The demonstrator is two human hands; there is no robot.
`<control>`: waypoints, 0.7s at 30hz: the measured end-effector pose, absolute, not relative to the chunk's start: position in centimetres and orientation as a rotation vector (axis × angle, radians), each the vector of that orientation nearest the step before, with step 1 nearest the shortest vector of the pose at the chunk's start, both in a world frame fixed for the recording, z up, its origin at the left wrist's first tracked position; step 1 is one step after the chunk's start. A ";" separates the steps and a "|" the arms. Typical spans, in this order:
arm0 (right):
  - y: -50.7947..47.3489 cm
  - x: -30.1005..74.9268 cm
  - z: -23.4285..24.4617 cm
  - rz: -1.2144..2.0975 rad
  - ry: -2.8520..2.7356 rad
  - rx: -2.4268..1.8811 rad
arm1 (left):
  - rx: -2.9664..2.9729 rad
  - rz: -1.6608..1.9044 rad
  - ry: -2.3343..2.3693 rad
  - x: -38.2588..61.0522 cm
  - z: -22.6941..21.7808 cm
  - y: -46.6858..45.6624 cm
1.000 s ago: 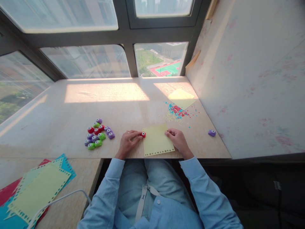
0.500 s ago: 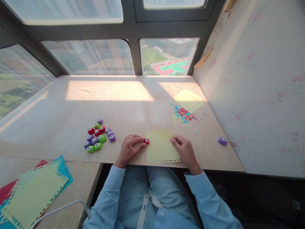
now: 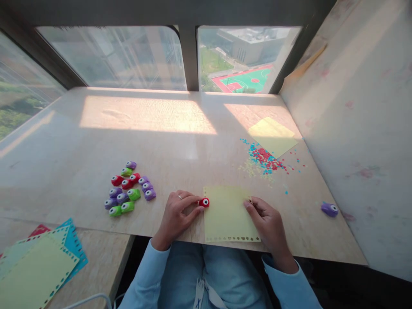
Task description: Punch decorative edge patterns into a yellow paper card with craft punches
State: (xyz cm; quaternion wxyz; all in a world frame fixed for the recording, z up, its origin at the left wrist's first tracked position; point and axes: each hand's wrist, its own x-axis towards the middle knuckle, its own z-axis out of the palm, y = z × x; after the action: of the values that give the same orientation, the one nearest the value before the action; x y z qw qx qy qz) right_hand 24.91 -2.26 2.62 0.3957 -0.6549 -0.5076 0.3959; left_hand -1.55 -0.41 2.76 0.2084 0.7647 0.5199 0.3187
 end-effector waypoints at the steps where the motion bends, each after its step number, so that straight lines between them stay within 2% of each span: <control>1: -2.3 24.9 2.7 1.001 -1.283 -1.674 | 2.130 0.879 1.450 -1.5 2.8 -0.4; 21: -2.6 24.9 3.2 0.885 -1.313 -1.798 | 2.123 0.855 1.460 -1.6 3.2 -0.2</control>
State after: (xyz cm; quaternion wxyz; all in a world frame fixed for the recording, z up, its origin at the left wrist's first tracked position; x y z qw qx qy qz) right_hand 24.90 -2.56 3.15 0.3641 -0.6989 -0.5103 0.3441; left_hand -1.58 -0.17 3.21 0.2120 0.7643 0.5256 0.3078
